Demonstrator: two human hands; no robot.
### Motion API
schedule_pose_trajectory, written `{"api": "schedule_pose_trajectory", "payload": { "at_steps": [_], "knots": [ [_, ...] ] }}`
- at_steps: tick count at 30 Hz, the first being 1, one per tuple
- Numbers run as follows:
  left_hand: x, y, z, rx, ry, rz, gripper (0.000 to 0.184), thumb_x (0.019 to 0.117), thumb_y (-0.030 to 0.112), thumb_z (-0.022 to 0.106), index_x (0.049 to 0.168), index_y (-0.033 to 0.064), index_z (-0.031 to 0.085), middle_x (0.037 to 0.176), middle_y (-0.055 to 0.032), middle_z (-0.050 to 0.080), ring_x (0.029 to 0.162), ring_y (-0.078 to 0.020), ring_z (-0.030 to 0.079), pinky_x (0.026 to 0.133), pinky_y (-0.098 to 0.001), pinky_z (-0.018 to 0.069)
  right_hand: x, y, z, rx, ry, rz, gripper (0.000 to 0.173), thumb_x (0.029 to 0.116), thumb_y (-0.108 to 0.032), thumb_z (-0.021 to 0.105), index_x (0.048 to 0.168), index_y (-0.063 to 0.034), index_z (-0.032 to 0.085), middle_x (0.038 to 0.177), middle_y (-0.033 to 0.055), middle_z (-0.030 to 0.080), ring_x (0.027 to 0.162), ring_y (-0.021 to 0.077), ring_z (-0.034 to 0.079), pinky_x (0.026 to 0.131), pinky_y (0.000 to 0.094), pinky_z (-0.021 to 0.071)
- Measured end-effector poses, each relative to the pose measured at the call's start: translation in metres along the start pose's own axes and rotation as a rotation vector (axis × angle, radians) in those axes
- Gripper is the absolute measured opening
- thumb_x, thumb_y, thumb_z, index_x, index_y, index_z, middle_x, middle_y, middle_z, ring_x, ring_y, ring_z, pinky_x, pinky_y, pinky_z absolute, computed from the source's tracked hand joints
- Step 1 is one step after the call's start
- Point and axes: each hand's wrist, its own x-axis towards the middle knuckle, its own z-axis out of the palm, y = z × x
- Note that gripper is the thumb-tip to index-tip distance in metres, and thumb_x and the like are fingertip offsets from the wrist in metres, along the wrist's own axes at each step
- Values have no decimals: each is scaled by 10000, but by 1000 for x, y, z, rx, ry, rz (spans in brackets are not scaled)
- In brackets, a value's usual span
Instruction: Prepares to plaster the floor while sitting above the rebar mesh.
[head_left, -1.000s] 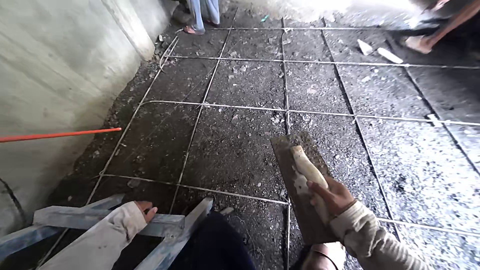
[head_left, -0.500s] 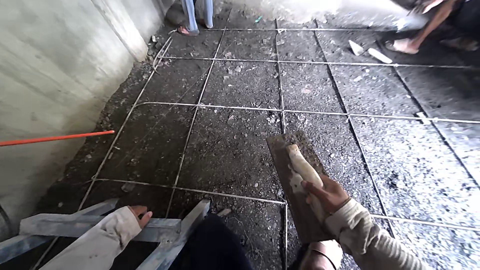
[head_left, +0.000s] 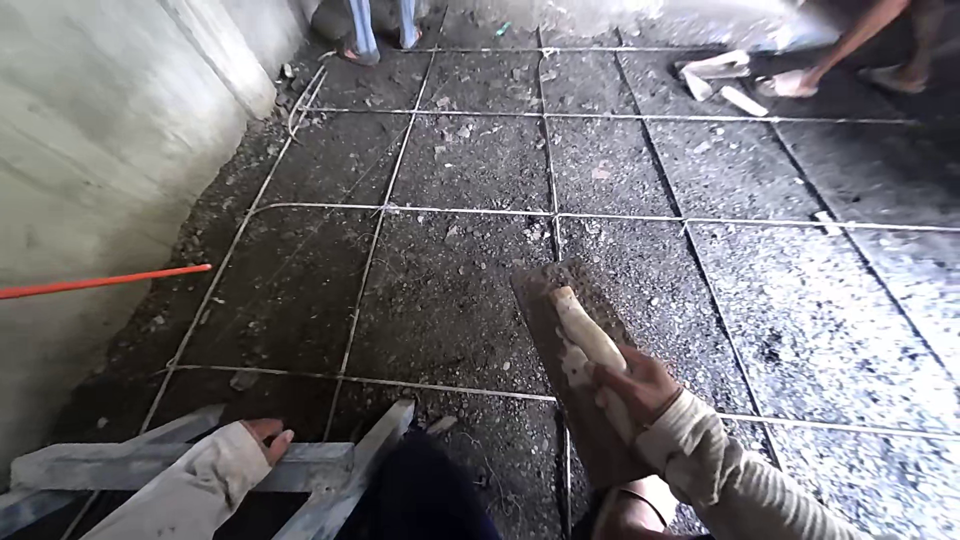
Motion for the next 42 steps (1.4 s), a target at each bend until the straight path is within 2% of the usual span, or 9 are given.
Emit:
{"api": "schedule_pose_trajectory", "payload": {
  "at_steps": [9,15,19,24,29,32,35,39,42],
  "knots": [
    [0,0,2,14,0,3,449,1072,340,500,1112,-58,704,1140,-285,707,1142,-426,674,1024,-610,482,1,3,-3,26,25,7,398,924,-204,715,1230,18,591,815,105,699,561,188,654,559,350,597],
    [1,-2,5,3,20,19,433,1063,331,518,1090,-55,711,1121,-288,711,1124,-430,681,1010,-617,490,-4,-1,-3,49,7,24,380,930,-165,713,1238,18,585,819,107,696,567,185,653,564,342,597],
    [-1,-1,5,-21,62,33,423,1053,314,526,1049,-63,716,1068,-299,715,1079,-452,691,974,-640,503,-4,0,-2,20,-5,12,410,916,-216,709,1229,19,590,810,103,702,578,191,668,573,354,604],
    [-2,2,1,-13,-4,-21,446,1071,342,502,1109,-53,706,1133,-287,708,1137,-443,671,1018,-620,483,-6,1,-1,45,-3,12,386,918,-207,707,1207,20,588,805,97,699,574,191,666,563,351,603],
    [1,-2,4,16,14,3,448,1064,359,504,1077,-36,716,1095,-271,721,1100,-422,691,989,-616,503,-6,2,-2,43,-12,1,384,907,-229,709,1188,8,599,794,88,700,565,188,663,549,344,601],
    [0,2,-1,13,-37,-27,449,1074,355,497,1113,-41,706,1127,-276,712,1131,-420,679,1013,-603,490,-7,0,-2,49,-3,17,368,921,-202,706,1199,14,598,806,99,701,567,192,661,552,346,598],
    [1,0,1,9,-32,-29,456,1067,371,506,1112,-36,707,1123,-276,712,1121,-421,682,1006,-611,493,-8,0,-3,71,9,10,381,902,-194,707,1202,14,594,799,93,694,567,186,656,554,347,596],
    [1,-4,6,-4,32,11,435,1056,340,532,1040,-54,715,1061,-283,721,1066,-435,698,970,-630,507,-8,-1,-5,88,22,-13,422,848,-176,738,1197,11,592,789,91,689,563,183,656,551,345,599],
    [0,0,2,-6,12,5,437,1062,337,524,1045,-57,712,1062,-282,720,1070,-429,697,974,-621,506,-8,-1,-5,77,16,-14,423,868,-148,743,1223,20,587,799,97,693,570,180,656,564,343,598]
  ]
}}
